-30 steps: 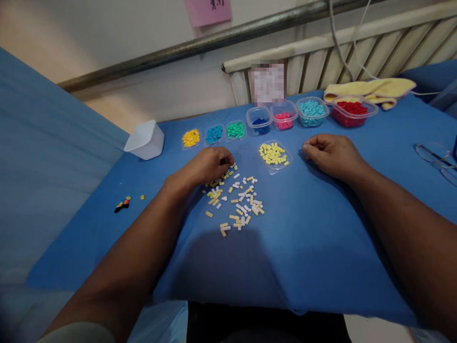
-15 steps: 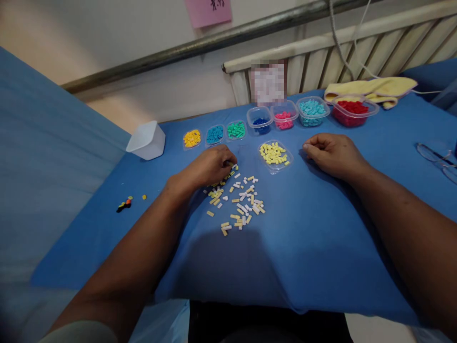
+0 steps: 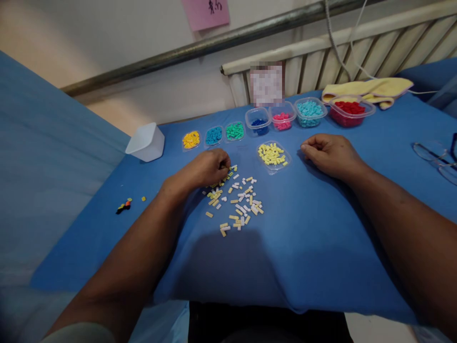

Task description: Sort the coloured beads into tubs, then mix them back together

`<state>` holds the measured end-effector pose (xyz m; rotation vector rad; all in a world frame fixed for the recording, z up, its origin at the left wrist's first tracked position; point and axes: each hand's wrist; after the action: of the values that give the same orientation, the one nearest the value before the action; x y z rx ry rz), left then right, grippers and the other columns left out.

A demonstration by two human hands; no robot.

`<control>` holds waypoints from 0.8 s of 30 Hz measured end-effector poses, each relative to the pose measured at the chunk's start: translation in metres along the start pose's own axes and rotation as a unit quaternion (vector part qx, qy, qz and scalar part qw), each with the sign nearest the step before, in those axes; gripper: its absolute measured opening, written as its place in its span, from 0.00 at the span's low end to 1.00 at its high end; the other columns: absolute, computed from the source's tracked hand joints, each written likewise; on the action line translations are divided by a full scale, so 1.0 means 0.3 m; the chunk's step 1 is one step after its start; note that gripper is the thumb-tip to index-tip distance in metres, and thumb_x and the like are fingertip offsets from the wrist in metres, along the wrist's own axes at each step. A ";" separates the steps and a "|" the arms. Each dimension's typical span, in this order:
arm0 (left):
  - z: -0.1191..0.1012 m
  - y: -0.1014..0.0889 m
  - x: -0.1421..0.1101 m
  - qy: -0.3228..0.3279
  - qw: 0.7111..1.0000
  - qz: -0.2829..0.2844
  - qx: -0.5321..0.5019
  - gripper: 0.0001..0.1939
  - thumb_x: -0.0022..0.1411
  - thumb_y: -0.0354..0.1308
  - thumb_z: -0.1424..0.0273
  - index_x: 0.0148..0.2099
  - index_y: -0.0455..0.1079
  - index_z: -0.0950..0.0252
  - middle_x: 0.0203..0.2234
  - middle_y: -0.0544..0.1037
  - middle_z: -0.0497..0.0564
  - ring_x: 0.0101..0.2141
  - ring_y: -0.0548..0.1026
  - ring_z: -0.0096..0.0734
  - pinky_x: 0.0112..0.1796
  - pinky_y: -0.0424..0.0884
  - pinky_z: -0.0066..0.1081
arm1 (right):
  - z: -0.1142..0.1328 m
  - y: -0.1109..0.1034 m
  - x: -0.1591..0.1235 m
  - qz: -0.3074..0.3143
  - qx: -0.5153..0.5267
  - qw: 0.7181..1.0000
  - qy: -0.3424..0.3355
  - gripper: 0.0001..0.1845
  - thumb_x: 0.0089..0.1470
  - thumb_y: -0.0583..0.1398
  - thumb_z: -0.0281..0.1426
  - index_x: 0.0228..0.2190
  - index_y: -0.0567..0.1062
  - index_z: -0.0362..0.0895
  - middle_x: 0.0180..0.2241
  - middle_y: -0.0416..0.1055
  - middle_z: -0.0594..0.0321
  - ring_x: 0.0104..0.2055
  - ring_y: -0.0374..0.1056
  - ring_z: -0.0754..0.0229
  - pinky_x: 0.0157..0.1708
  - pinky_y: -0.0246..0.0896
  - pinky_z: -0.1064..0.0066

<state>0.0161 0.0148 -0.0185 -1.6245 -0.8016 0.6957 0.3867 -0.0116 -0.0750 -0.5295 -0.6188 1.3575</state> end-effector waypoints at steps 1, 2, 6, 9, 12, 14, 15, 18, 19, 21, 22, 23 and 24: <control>0.000 0.000 -0.001 -0.003 1.000 0.004 -0.006 0.10 0.61 0.60 0.79 0.40 0.80 0.63 0.37 0.84 0.53 0.34 0.78 0.37 0.36 0.70 0.36 | -0.003 0.001 0.001 0.000 0.002 1.000 -0.001 0.17 0.60 0.65 0.44 0.39 0.85 0.44 0.35 0.85 0.55 0.37 0.77 0.51 0.40 0.69 0.61; 0.001 0.000 -0.001 -0.003 1.000 0.007 -0.010 0.10 0.61 0.60 0.79 0.40 0.80 0.63 0.36 0.84 0.53 0.34 0.77 0.37 0.36 0.69 0.36 | -0.007 0.002 0.002 0.001 0.004 1.000 -0.003 0.17 0.60 0.65 0.44 0.39 0.85 0.44 0.34 0.85 0.56 0.36 0.77 0.52 0.40 0.69 0.61; 0.009 0.000 -0.002 0.018 1.000 -0.002 -0.009 0.10 0.65 0.59 0.77 0.43 0.81 0.64 0.39 0.84 0.55 0.37 0.78 0.38 0.40 0.71 0.37 | -0.019 0.004 0.007 0.001 0.010 1.000 -0.009 0.17 0.60 0.65 0.45 0.39 0.85 0.45 0.34 0.85 0.56 0.36 0.76 0.52 0.39 0.68 0.61; 0.023 -0.001 -0.002 0.025 1.000 -0.017 0.005 0.12 0.66 0.58 0.77 0.46 0.82 0.64 0.41 0.85 0.56 0.40 0.79 0.40 0.43 0.74 0.37 | -0.023 0.004 0.009 0.005 0.013 1.000 -0.007 0.16 0.61 0.65 0.44 0.39 0.85 0.45 0.35 0.85 0.56 0.37 0.77 0.53 0.41 0.68 0.61; 0.031 -0.004 -0.002 0.017 0.999 -0.038 0.007 0.14 0.65 0.58 0.78 0.48 0.83 0.64 0.44 0.85 0.56 0.43 0.81 0.40 0.47 0.75 0.37 | -0.023 0.003 0.010 0.009 0.011 1.000 -0.007 0.15 0.62 0.65 0.43 0.39 0.85 0.46 0.35 0.85 0.57 0.36 0.77 0.53 0.41 0.68 0.61; 0.027 -0.003 -0.001 0.008 0.999 -0.044 -0.021 0.15 0.67 0.59 0.77 0.49 0.84 0.64 0.44 0.86 0.55 0.43 0.82 0.39 0.48 0.76 0.37 | -0.023 0.003 0.011 0.009 0.007 1.000 -0.014 0.14 0.62 0.65 0.43 0.38 0.85 0.46 0.34 0.85 0.58 0.36 0.77 0.52 0.42 0.68 0.61; 0.022 -0.002 0.000 0.004 0.998 -0.042 -0.036 0.14 0.67 0.59 0.76 0.50 0.84 0.64 0.44 0.86 0.54 0.42 0.82 0.38 0.48 0.76 0.36 | -0.023 0.003 0.011 0.007 0.005 1.000 -0.016 0.13 0.63 0.65 0.42 0.38 0.85 0.46 0.34 0.85 0.58 0.37 0.78 0.52 0.42 0.69 0.60; 0.005 0.006 0.005 0.000 0.999 -0.023 -0.043 0.13 0.68 0.60 0.75 0.48 0.85 0.63 0.42 0.87 0.53 0.40 0.82 0.37 0.45 0.76 0.36 | -0.025 0.006 0.011 0.002 0.006 1.000 -0.014 0.12 0.63 0.65 0.42 0.37 0.85 0.48 0.34 0.85 0.59 0.36 0.78 0.51 0.41 0.70 0.59; 0.001 0.008 0.007 0.000 0.999 -0.016 -0.036 0.13 0.67 0.60 0.76 0.46 0.85 0.62 0.41 0.87 0.53 0.39 0.82 0.38 0.45 0.76 0.36 | -0.026 0.007 0.011 0.000 0.006 1.000 -0.014 0.11 0.63 0.65 0.42 0.37 0.85 0.49 0.34 0.85 0.60 0.36 0.79 0.51 0.41 0.71 0.59; -0.003 0.010 0.008 -0.001 1.000 -0.006 -0.027 0.13 0.66 0.60 0.77 0.45 0.85 0.62 0.40 0.87 0.53 0.38 0.81 0.38 0.43 0.75 0.36 | -0.027 0.008 0.011 -0.002 0.005 1.000 -0.017 0.10 0.63 0.65 0.42 0.36 0.84 0.51 0.34 0.84 0.61 0.37 0.80 0.50 0.42 0.72 0.58; -0.003 0.010 0.007 0.001 1.000 0.000 -0.026 0.13 0.65 0.60 0.77 0.46 0.85 0.62 0.40 0.87 0.52 0.37 0.81 0.38 0.42 0.75 0.36 | -0.026 0.008 0.011 -0.003 0.004 1.000 -0.019 0.10 0.63 0.65 0.42 0.36 0.84 0.51 0.34 0.84 0.61 0.37 0.80 0.49 0.42 0.72 0.58; -0.003 0.008 0.006 0.006 1.000 0.006 -0.025 0.13 0.65 0.60 0.77 0.46 0.84 0.61 0.40 0.87 0.52 0.38 0.81 0.38 0.42 0.74 0.35 | -0.025 0.007 0.011 -0.002 0.003 1.000 -0.020 0.10 0.63 0.65 0.42 0.36 0.84 0.51 0.34 0.84 0.60 0.37 0.80 0.49 0.42 0.72 0.57; -0.003 0.006 0.004 0.014 1.000 0.011 -0.022 0.13 0.65 0.60 0.77 0.46 0.84 0.61 0.41 0.86 0.52 0.39 0.81 0.38 0.42 0.74 0.36 | -0.023 0.005 0.010 0.001 0.002 1.000 -0.020 0.10 0.63 0.65 0.42 0.36 0.84 0.50 0.34 0.85 0.60 0.37 0.80 0.49 0.43 0.72 0.57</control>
<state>0.0177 0.0150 -0.0201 -1.6811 -0.7845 0.6736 0.3906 -0.0082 -0.0809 -0.4997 -0.6481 1.3751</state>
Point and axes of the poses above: each hand's wrist, its own x-axis towards the middle knuckle, its own y-axis out of the palm, z = x × y
